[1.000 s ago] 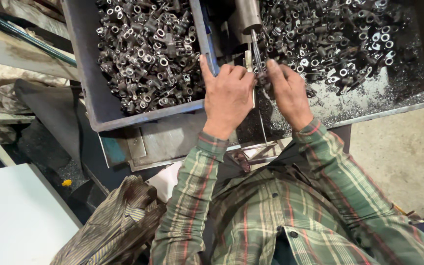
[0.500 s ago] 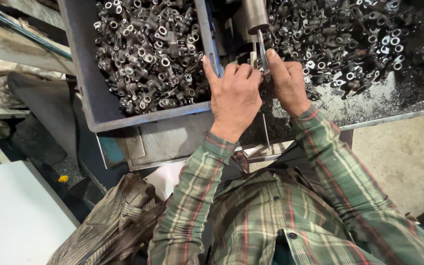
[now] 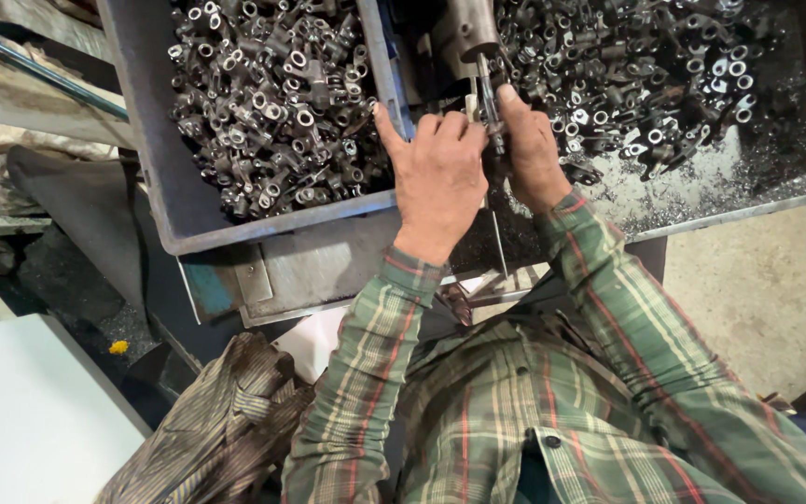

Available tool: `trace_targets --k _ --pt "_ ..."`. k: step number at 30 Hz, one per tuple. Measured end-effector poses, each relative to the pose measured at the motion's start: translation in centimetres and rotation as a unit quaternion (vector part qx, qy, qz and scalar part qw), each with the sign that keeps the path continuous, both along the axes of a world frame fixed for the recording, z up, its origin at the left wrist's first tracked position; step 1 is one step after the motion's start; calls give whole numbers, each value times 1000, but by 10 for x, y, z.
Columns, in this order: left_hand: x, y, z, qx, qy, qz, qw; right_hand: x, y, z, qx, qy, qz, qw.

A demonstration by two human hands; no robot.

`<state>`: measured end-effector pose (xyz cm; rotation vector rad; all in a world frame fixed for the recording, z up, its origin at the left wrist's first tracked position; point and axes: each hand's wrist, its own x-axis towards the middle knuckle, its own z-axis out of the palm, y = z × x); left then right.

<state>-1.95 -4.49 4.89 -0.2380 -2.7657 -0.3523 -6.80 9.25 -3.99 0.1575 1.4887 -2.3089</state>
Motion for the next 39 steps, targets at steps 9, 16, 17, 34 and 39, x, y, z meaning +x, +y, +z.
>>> trace_targets --k 9,16,17,34,39 --pt "7 -3 -6 -26 14 -17 999 11 4 4 73 33 3 997" --pt "15 -6 -4 -16 20 -48 999 20 4 0 138 86 -18 987" --pt "16 -7 -2 -9 19 -52 998 21 6 -1 148 79 -17 986" --pt "17 -48 -14 803 118 -38 583 89 146 -21 636 357 -11 684" --pt "26 -32 -9 473 -23 -25 880 81 139 3 589 386 -27 709"
